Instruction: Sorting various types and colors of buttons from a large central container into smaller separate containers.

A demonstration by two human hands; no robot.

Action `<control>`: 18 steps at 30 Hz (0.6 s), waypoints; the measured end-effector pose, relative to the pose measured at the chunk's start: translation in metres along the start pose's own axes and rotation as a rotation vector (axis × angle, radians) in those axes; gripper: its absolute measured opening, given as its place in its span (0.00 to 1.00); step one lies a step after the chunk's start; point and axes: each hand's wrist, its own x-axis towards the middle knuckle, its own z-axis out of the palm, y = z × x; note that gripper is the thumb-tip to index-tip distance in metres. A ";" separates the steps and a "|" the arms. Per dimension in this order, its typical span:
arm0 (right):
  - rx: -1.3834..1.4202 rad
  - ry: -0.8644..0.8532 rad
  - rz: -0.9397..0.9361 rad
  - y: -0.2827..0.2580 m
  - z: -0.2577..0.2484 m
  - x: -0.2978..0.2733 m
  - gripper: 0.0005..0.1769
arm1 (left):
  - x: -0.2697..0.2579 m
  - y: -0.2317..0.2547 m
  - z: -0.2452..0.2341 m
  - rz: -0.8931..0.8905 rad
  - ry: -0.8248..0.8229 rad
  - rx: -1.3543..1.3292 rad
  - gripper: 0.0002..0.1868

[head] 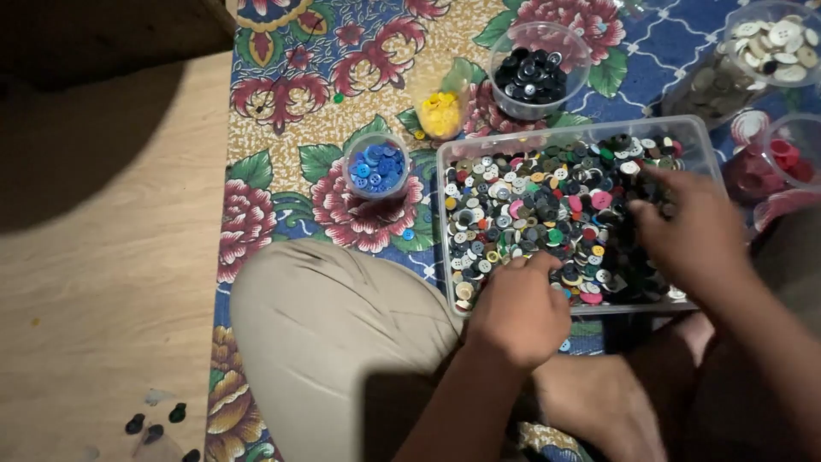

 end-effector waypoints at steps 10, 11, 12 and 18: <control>0.269 -0.367 -0.153 -0.069 -0.007 -0.016 0.39 | 0.002 0.003 -0.019 -0.122 0.050 0.099 0.23; 0.389 -0.426 -0.034 -0.066 -0.015 -0.019 0.37 | 0.002 0.005 -0.020 -0.103 0.072 0.077 0.17; 0.509 -0.483 0.086 -0.063 -0.022 -0.022 0.37 | 0.002 0.007 -0.021 -0.084 0.094 0.055 0.12; -0.129 -0.424 0.329 0.020 -0.013 -0.016 0.33 | 0.007 0.008 -0.003 -0.109 -0.155 0.093 0.18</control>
